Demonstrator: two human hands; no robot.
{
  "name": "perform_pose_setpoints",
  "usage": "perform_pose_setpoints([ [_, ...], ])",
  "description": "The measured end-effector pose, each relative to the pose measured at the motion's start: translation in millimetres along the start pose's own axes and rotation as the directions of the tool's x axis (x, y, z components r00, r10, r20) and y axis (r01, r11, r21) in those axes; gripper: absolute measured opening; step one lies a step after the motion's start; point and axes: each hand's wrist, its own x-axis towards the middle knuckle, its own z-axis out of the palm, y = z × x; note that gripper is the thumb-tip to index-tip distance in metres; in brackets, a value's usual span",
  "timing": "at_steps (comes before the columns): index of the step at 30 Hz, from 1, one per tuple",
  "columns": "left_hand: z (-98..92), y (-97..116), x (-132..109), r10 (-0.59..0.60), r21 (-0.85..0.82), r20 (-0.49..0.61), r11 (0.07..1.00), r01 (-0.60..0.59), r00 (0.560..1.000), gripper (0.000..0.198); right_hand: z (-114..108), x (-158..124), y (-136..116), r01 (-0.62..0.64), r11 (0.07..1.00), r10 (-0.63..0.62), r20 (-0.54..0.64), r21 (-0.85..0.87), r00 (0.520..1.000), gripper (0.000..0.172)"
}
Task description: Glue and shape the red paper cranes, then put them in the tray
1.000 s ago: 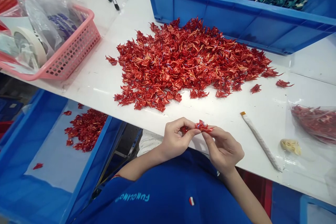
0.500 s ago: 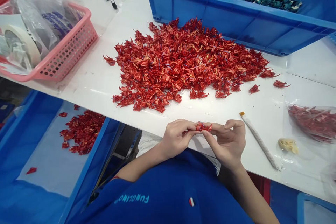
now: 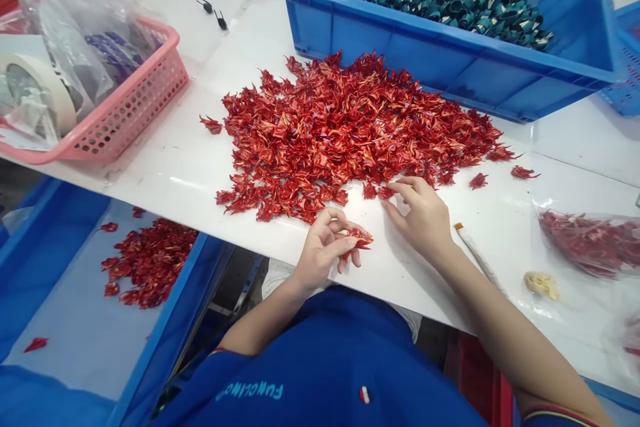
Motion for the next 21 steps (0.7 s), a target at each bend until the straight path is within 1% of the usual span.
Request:
perform_pose_setpoints([
  [2, 0.2, 1.8, 0.4, -0.036, -0.063, -0.001, 0.997, 0.036, 0.999, 0.041, 1.6, 2.5, 1.3, 0.021, 0.999, -0.022, -0.013, -0.032, 1.000, 0.012],
  [4, 1.0, 2.7, 0.2, -0.053, -0.061, -0.001, 0.997, 0.053, 0.999, 0.039, -4.5, 1.9, -0.6, 0.020, 0.998, -0.020, 0.001, 0.053, 1.000, 0.014],
  [6, 2.5, 2.5, -0.4, -0.040, 0.013, -0.005, 0.999, 0.040, 0.999, 0.041, -15.7, -1.0, -4.0, -0.048, 0.970, 0.023, 0.108, 0.239, 0.994, 0.019],
  [8, 4.6, 1.0, -0.8, -0.027, 0.109, -0.018, 0.994, 0.029, 0.999, 0.046, -26.8, -5.7, -8.0, -0.165, 0.906, 0.075, 0.236, 0.390, 0.969, 0.022],
  [9, 5.8, -0.4, -0.9, -0.025, 0.151, -0.028, 0.988, 0.029, 0.999, 0.047, -31.0, -8.4, -10.0, -0.207, 0.884, 0.100, 0.263, 0.420, 0.960, 0.022],
  [10, 7.1, -2.1, -0.9, -0.018, 0.189, -0.042, 0.982, 0.026, 0.999, 0.047, -34.1, -11.4, -12.2, -0.224, 0.877, 0.120, 0.257, 0.426, 0.959, 0.021],
  [12, 9.2, -6.2, -0.5, 0.034, 0.261, -0.081, 0.965, -0.012, 0.996, 0.044, -36.8, -18.2, -17.1, -0.198, 0.889, 0.123, 0.202, 0.414, 0.972, 0.016],
  [13, 10.0, -8.5, -0.3, 0.088, 0.300, -0.106, 0.952, -0.052, 0.991, 0.041, -36.8, -22.1, -19.8, -0.171, 0.894, 0.099, 0.190, 0.415, 0.977, 0.014],
  [15, 10.8, -12.6, 0.2, 0.218, 0.384, -0.153, 0.912, -0.145, 0.964, 0.034, -34.8, -31.2, -25.3, -0.101, 0.892, 0.006, 0.212, 0.440, 0.977, 0.011],
  [17, 10.8, -15.7, 0.4, 0.310, 0.448, -0.178, 0.871, -0.204, 0.934, 0.030, -30.3, -42.1, -30.0, -0.040, 0.882, -0.084, 0.240, 0.469, 0.967, 0.010],
  [19, 10.5, -17.3, 0.5, 0.343, 0.471, -0.183, 0.853, -0.225, 0.921, 0.028, -23.9, -54.0, -32.9, -0.012, 0.875, -0.115, 0.232, 0.484, 0.966, 0.006],
  [21, 10.0, -17.9, 0.9, 0.348, 0.461, -0.187, 0.857, -0.230, 0.919, 0.028, -17.4, -65.1, -34.2, -0.014, 0.877, -0.091, 0.194, 0.480, 0.977, 0.007],
])
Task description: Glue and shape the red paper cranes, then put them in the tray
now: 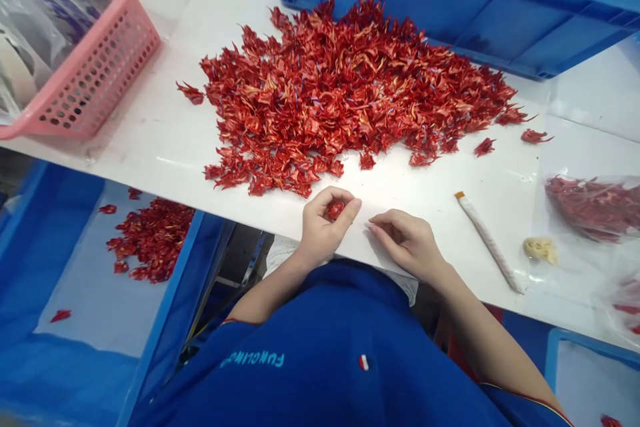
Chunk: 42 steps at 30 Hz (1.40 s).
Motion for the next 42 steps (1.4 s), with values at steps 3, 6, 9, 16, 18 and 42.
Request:
perform_pose_setpoints([
  [3, -0.6, -0.8, 1.0, 0.005, -0.032, 0.004, 0.999, -0.005, 1.000, 0.030, 7.6, -10.3, 3.2, -0.009, 1.000, 0.008, -0.081, -0.016, 0.997, 0.011],
  [6, -1.5, -2.7, 2.5, 0.029, -0.074, 0.032, 0.997, -0.027, 0.999, 0.032, 9.0, -14.9, 4.5, -0.023, 1.000, 0.022, -0.140, -0.008, 0.990, 0.009],
  [9, -2.2, -6.6, 4.8, 0.063, -0.139, 0.046, 0.989, -0.056, 0.997, 0.034, 8.8, -16.6, 5.3, -0.008, 0.999, -0.001, -0.193, -0.045, 0.981, 0.008],
  [16, -3.9, -13.8, 5.7, 0.129, -0.344, 0.008, 0.932, -0.118, 0.992, 0.038, 11.4, -21.0, 4.9, -0.036, 0.998, 0.021, -0.281, -0.049, 0.959, 0.011],
  [18, -7.9, -11.3, 1.4, 0.134, -0.352, -0.016, 0.927, -0.131, 0.991, 0.038, 9.4, -22.4, 4.2, -0.048, 0.998, 0.031, -0.304, -0.050, 0.952, 0.011],
  [42, -40.5, 0.7, -35.9, -0.033, -0.293, -0.044, 0.956, 0.019, 0.998, 0.040, 7.9, 66.1, 10.6, 0.017, 0.999, -0.027, -0.272, -0.042, 0.962, 0.010],
])
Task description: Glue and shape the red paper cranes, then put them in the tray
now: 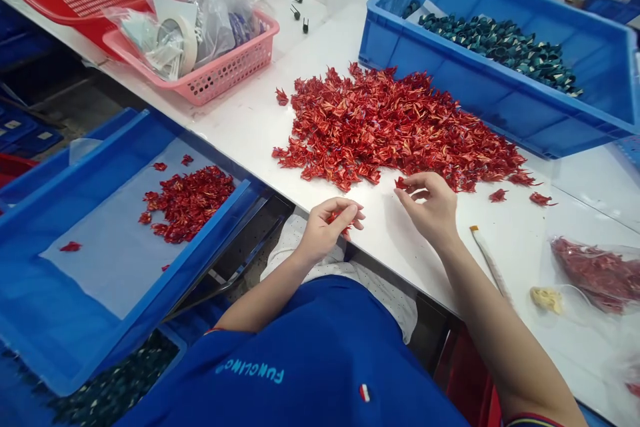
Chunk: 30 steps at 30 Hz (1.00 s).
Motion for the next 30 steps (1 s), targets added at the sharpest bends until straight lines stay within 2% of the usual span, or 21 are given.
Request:
perform_pose_setpoints([
  [3, 7.0, 1.5, 2.4, -0.046, -0.004, 0.049, 0.999, 0.046, 0.998, 0.038, -15.2, -23.9, -21.0, -0.100, 0.950, 0.119, -0.047, 0.297, 0.992, 0.023],
  [7, 21.9, 4.0, 4.2, -0.143, 0.031, 0.133, 0.990, 0.140, 0.981, 0.038, -21.9, -49.5, -36.0, -0.184, 0.743, 0.251, -0.013, 0.644, 0.968, 0.029],
  [9, 29.4, 6.0, 4.5, -0.207, 0.068, 0.190, 0.978, 0.197, 0.960, 0.041, -19.7, -57.4, -35.6, -0.214, 0.641, 0.292, 0.023, 0.737, 0.956, 0.032],
  [11, 36.1, 8.2, 4.9, -0.263, 0.095, 0.253, 0.964, 0.246, 0.931, 0.044, -15.1, -62.9, -32.9, -0.229, 0.590, 0.330, 0.028, 0.774, 0.943, 0.035],
  [15, 47.6, 10.2, 7.7, -0.323, 0.080, 0.302, 0.946, 0.313, 0.897, 0.047, -3.6, -71.2, -29.0, -0.253, 0.603, 0.393, -0.006, 0.757, 0.919, 0.033],
  [20, 55.2, 4.4, 15.0, -0.328, -0.006, 0.255, 0.940, 0.341, 0.909, 0.045, 0.0, -76.8, -30.1, -0.231, 0.674, 0.392, -0.075, 0.702, 0.917, 0.021],
  [23, 56.3, 0.2, 18.7, -0.342, 0.019, 0.257, 0.937, 0.349, 0.904, 0.044, -4.8, -76.8, -29.6, -0.217, 0.719, 0.380, -0.113, 0.660, 0.918, 0.018],
  [27, 58.7, -0.7, 22.0, -0.318, 0.116, 0.255, 0.948, 0.297, 0.913, 0.045, -10.6, -77.0, -26.1, -0.222, 0.735, 0.386, -0.126, 0.641, 0.914, 0.016],
  [30, 62.0, 1.6, 23.4, -0.254, 0.217, 0.247, 0.955, 0.202, 0.935, 0.039, -12.4, -78.3, -23.8, -0.220, 0.740, 0.380, -0.125, 0.636, 0.916, 0.017],
])
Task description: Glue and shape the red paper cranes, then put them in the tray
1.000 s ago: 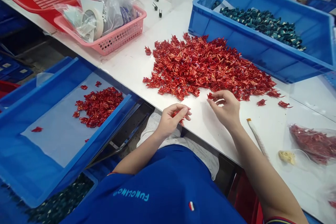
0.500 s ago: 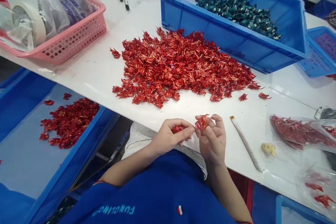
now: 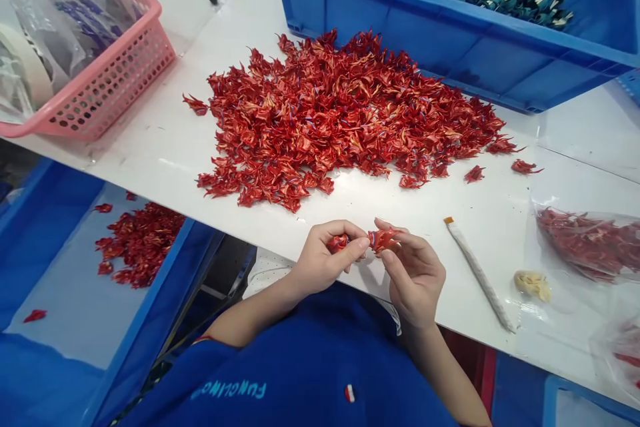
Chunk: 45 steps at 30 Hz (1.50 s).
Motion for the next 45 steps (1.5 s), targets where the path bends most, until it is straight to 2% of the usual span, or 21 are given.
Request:
perform_pose_setpoints([
  [5, 3.0, 0.5, 0.6, 0.194, 0.214, -0.051, 0.960, -0.179, 0.980, 0.020, -1.0, 2.4, -1.8, -0.003, 0.996, -0.004, -0.086, -0.085, 0.996, 0.009],
  [11, 2.1, -4.5, 5.3, 0.340, 0.366, -0.015, 0.877, -0.311, 0.940, 0.022, -1.5, 2.2, -4.5, -0.012, 0.991, -0.002, -0.108, -0.132, 0.994, 0.010],
  [13, 1.0, -5.2, 7.3, 0.437, 0.405, 0.019, 0.819, -0.407, 0.899, 0.024, -2.1, -0.8, -2.9, 0.001, 0.990, -0.015, -0.099, -0.138, 0.995, 0.010],
  [16, -0.1, -6.5, 9.1, 0.575, 0.415, 0.073, 0.726, -0.549, 0.815, 0.023, -2.9, -5.1, 0.1, 0.054, 0.988, -0.067, -0.086, -0.146, 0.994, 0.012],
  [20, -1.2, -9.8, 9.8, 0.701, 0.429, 0.092, 0.613, -0.664, 0.707, 0.015, -3.6, -5.2, -0.9, 0.102, 0.988, -0.110, -0.059, -0.118, 0.992, 0.013],
  [23, -4.2, -12.5, 10.5, 0.743, 0.465, 0.113, 0.547, -0.696, 0.659, 0.011, -3.7, -1.0, -5.9, 0.045, 0.996, -0.044, 0.012, -0.080, 0.999, 0.012],
  [26, -8.6, -14.1, 10.4, 0.770, 0.498, 0.163, 0.476, -0.725, 0.617, 0.007, -2.7, 4.0, -11.4, -0.030, 0.998, 0.031, 0.020, -0.046, 0.999, 0.030],
  [28, -11.4, -14.3, 9.7, 0.780, 0.512, 0.172, 0.451, -0.731, 0.602, 0.006, -1.6, 7.0, -14.6, -0.065, 0.998, 0.065, 0.034, -0.016, 0.997, 0.035],
  [32, -16.2, -11.4, 7.2, 0.757, 0.472, 0.185, 0.491, -0.732, 0.627, 0.004, 0.7, 12.7, -22.6, -0.111, 0.992, 0.100, 0.160, 0.057, 0.982, 0.036],
  [34, -18.1, -9.0, 5.7, 0.728, 0.448, 0.197, 0.530, -0.721, 0.657, 0.006, 0.4, 16.8, -28.0, -0.163, 0.985, 0.146, 0.235, 0.053, 0.961, 0.034],
  [35, -19.0, -7.8, 4.9, 0.703, 0.443, 0.186, 0.563, -0.697, 0.686, 0.008, -0.8, 19.8, -30.6, -0.187, 0.982, 0.174, 0.270, 0.021, 0.947, 0.032],
  [37, -20.4, -6.1, 3.4, 0.613, 0.414, 0.119, 0.684, -0.600, 0.781, 0.011, -5.9, 28.8, -34.1, -0.177, 0.976, 0.207, 0.301, -0.125, 0.931, 0.029],
  [39, -21.3, -5.6, 2.4, 0.443, 0.291, 0.031, 0.853, -0.433, 0.896, 0.018, -14.9, 42.0, -32.7, -0.045, 0.923, 0.150, 0.251, -0.381, 0.956, 0.027],
  [40, -21.6, -5.7, 2.3, 0.340, 0.191, 0.009, 0.923, -0.335, 0.940, 0.023, -20.4, 49.7, -29.7, 0.049, 0.846, 0.072, 0.206, -0.531, 0.976, 0.022],
  [41, -21.9, -6.0, 2.5, 0.242, 0.077, 0.006, 0.967, -0.242, 0.970, 0.027, -26.2, 57.7, -25.0, 0.144, 0.725, -0.033, 0.174, -0.674, 0.984, 0.018],
  [43, -22.1, -6.5, 3.8, 0.091, -0.136, 0.040, 0.987, -0.085, 0.995, 0.034, -36.9, 72.8, -12.3, 0.307, 0.456, -0.228, 0.224, -0.835, 0.947, 0.016],
  [45, -22.2, -6.2, 6.0, -0.002, -0.295, 0.084, 0.955, 0.027, 0.996, 0.035, -44.3, 84.4, 1.5, 0.381, 0.272, -0.305, 0.296, -0.884, 0.905, 0.018],
])
